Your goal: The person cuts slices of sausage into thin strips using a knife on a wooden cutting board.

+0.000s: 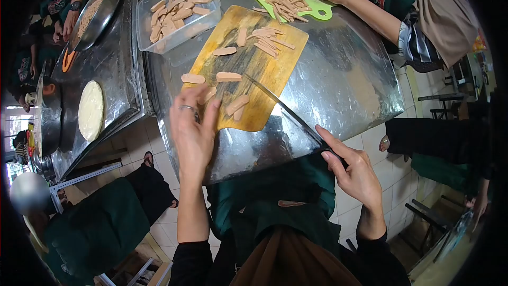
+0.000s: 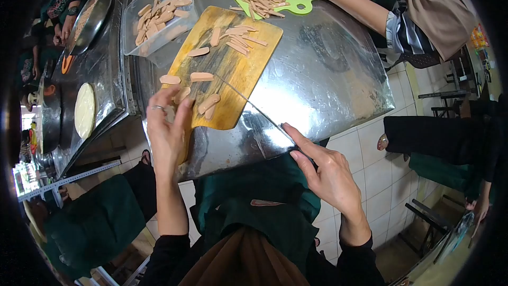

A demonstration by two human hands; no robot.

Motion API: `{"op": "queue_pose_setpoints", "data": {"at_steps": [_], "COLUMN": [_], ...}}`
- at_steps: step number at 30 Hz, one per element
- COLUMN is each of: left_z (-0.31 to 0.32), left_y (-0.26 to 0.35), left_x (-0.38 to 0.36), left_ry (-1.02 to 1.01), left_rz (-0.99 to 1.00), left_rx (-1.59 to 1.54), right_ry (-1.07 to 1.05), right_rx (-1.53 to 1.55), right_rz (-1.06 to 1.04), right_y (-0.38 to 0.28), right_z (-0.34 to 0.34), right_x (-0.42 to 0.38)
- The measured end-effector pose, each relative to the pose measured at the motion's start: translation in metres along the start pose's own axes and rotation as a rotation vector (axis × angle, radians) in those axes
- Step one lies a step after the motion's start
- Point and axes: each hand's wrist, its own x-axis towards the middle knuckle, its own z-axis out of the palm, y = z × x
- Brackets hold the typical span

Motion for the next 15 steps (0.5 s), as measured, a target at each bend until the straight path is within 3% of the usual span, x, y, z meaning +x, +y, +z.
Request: {"op": "queue_pose_setpoints", "data": {"at_steps": [2,5,8,11,15], "left_z": [0.005,0.013,0.017,0.018,0.012], "left_y": [0.006,0.016,0.022,0.025,0.035], "left_x": [-0.009,-0.015,-0.017,-0.016,-0.012], "left_ry": [-0.102,-0.155,-0.214,-0.173,-0.261], "left_rz": [0.035,0.086,-0.093,-0.064,-0.186], "left_rx": [-0.092,0.042,0.042,0.097,0.045], "right_ry": [-0.008,-0.012,-0.009,-0.019,-0.04], "right_rx": [0.0,0.0,0.001,0.002,-0.002], "right_rz": [0.018,0.032,0.024,0.023,0.043], "right_y": [-0.001,0.0,0.0,-0.001,-0.001], "right_z": [0.0,0.0,0.0,0.001,-0.001], "right_x": [0.001,0.003,0.003,0.004,0.005]}}
